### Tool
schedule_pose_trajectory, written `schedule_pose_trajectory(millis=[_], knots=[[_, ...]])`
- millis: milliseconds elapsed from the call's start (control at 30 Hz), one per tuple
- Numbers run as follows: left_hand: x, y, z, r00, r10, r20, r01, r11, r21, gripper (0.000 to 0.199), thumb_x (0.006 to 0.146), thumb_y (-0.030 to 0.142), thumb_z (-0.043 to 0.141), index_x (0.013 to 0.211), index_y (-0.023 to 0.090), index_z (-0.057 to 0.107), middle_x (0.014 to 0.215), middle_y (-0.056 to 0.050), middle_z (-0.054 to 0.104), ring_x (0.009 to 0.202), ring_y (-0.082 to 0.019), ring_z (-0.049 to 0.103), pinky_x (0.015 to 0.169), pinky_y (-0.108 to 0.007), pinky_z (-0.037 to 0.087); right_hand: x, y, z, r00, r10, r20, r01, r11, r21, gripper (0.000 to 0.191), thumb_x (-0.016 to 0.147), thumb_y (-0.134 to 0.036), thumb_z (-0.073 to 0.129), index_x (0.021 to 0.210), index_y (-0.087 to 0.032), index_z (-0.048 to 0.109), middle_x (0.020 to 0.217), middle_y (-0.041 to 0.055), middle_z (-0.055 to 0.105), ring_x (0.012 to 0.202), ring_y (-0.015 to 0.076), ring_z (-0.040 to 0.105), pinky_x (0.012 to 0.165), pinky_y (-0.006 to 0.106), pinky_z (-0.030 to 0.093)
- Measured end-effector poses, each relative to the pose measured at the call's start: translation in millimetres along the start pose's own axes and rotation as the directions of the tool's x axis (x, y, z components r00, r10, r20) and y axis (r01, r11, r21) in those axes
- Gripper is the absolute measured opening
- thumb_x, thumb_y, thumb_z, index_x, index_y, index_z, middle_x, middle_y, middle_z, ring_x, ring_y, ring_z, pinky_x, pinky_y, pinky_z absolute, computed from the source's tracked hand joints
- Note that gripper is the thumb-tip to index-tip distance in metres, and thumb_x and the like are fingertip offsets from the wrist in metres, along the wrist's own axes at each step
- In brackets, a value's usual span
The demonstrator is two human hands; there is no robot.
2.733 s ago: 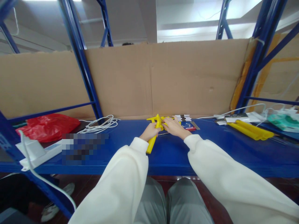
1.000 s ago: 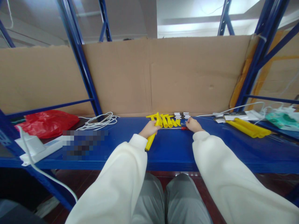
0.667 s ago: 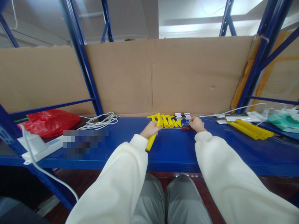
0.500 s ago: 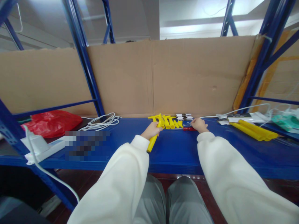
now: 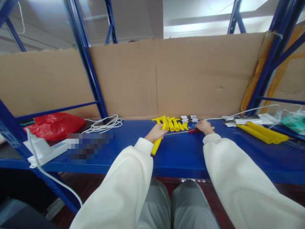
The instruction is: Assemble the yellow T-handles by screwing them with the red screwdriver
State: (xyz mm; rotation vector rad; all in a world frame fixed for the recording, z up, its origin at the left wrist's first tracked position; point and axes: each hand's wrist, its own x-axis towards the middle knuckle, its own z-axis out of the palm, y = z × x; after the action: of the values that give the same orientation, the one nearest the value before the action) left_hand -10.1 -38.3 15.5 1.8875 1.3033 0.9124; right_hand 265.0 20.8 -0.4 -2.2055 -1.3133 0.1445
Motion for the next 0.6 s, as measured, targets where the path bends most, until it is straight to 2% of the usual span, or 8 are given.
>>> schedule_pose_trajectory(millis=[167,400,600], knots=[[-2.0,2.7,-1.0,1.0,-0.011,0.009,0.011,1.0,-0.001,0.018,0.077,0.006,0.055,0.063,0.017,0.054,0.04,0.005,0.047,0.04,-0.012,0.048,0.047,-0.022,0.036,-5.6,0.1,-5.1,0.998,-0.029,-0.048,0.033,0.997,0.067,0.027,0.084,-0.021,0.056,0.101,-0.021,0.077,0.11,0.0164,0.071,0.113,0.0334,0.063,0.098,0.053,0.043],[-1.7,2.6,-0.9,1.0,0.002,0.0,-0.002,1.0,-0.004,0.019,0.076,0.007,0.054,0.061,0.018,0.052,0.041,0.005,0.048,0.039,-0.011,0.047,0.046,-0.022,0.036,-15.7,-0.4,-6.1,0.995,-0.096,0.04,0.094,0.995,0.043,0.027,0.083,-0.016,0.055,0.1,-0.021,0.075,0.114,0.0146,0.072,0.116,0.0319,0.063,0.1,0.05,0.043],[-0.8,2.0,-0.4,1.0,0.007,0.01,-0.007,1.0,-0.01,0.018,0.076,0.007,0.054,0.061,0.017,0.054,0.04,0.006,0.047,0.039,-0.011,0.047,0.046,-0.021,0.036,-17.5,-0.5,-8.8,0.993,-0.112,0.024,0.111,0.993,0.04,0.029,0.078,-0.012,0.057,0.098,-0.023,0.075,0.112,0.0113,0.073,0.114,0.0304,0.064,0.1,0.051,0.042]])
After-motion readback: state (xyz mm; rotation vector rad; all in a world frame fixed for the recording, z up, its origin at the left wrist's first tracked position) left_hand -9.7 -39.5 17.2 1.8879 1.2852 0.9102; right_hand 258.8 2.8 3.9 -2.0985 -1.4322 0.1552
